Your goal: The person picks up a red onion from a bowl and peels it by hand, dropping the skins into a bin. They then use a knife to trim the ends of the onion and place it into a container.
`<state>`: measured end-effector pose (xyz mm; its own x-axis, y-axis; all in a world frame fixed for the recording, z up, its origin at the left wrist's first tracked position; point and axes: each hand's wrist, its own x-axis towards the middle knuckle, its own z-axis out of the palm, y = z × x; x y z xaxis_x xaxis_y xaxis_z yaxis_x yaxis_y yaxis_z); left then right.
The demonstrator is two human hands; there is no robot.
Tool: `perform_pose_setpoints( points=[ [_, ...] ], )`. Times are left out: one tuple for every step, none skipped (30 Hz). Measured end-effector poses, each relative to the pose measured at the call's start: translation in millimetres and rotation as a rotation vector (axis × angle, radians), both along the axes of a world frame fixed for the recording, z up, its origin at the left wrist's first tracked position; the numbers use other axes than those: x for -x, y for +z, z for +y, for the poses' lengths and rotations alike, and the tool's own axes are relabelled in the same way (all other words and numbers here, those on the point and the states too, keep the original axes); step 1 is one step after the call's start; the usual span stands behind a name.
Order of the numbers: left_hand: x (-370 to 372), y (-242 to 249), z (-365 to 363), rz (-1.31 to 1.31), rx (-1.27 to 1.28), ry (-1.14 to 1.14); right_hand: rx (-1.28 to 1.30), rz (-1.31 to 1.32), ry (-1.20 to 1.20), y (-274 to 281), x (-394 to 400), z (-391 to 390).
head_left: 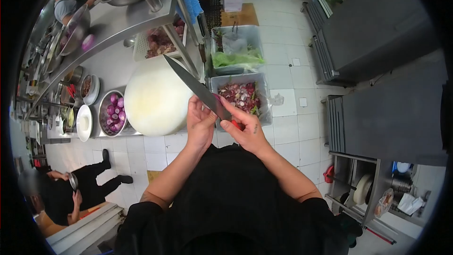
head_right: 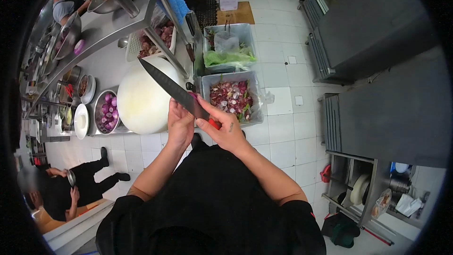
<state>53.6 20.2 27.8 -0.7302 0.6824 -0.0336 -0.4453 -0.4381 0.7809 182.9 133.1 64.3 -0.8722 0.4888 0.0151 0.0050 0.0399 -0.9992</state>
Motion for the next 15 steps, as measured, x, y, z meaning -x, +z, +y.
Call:
perform_pose_setpoints(
  points=[
    [4.9,0.1,-3.4,0.02,-0.004,-0.003,0.031,-0.004,-0.013,1.7,2.9,-7.3],
    [11.0,0.5,-7.4,0.041,0.0,-0.018,0.063,-0.01,-0.024,2.5,6.4,-14.1],
    [17.5,0.5,-12.9,0.057,0.006,-0.033,0.066,-0.006,-0.034,0.6,9.9,-20.9],
    [22.6,-0.3,-19.2,0.071,0.013,-0.047,0.068,-0.005,-0.043,-2.7,12.9,-27.7],
    [27.5,-2.2,-24.8,0.027,-0.007,-0.075,0.067,-0.001,-0.05,-4.2,16.4,-33.1],
    [33.3,-3.9,-29.7,-0.013,-0.028,-0.101,0.114,-0.002,-0.06,-2.9,20.1,-37.9],
    [39.5,-4.4,-34.8,-0.051,-0.05,-0.127,0.161,0.0,-0.07,-1.0,23.7,-42.4],
    [45.5,-3.4,-39.9,-0.082,-0.067,-0.171,0.208,0.002,-0.08,0.8,27.4,-46.2],
    [51.3,-1.8,-44.3,-0.112,-0.084,-0.216,0.271,0.035,-0.078,-3.6,29.8,-46.5],
    [56.7,-0.6,-47.9,-0.142,-0.102,-0.262,0.255,0.067,-0.084,-6.3,31.8,-44.5],
    [68.0,-11.6,-52.5,-0.153,-0.118,-0.349,0.298,0.029,-0.139,-8.6,34.2,-41.0],
    [72.7,-11.2,-54.5,-0.184,-0.108,-0.356,0.34,-0.011,-0.191,-10.9,36.9,-35.3],
    [75.8,-11.1,-56.5,-0.216,-0.096,-0.362,0.359,-0.092,-0.22,-14.5,39.2,-26.5],
    [78.5,-10.9,-57.6,-0.247,-0.085,-0.37,0.28,-0.147,-0.255,-19.7,40.7,-23.7],
    [81.0,-10.9,-57.9,-0.291,-0.091,-0.371,0.201,-0.2,-0.289,-25.7,42.8,-20.8]
  ],
)
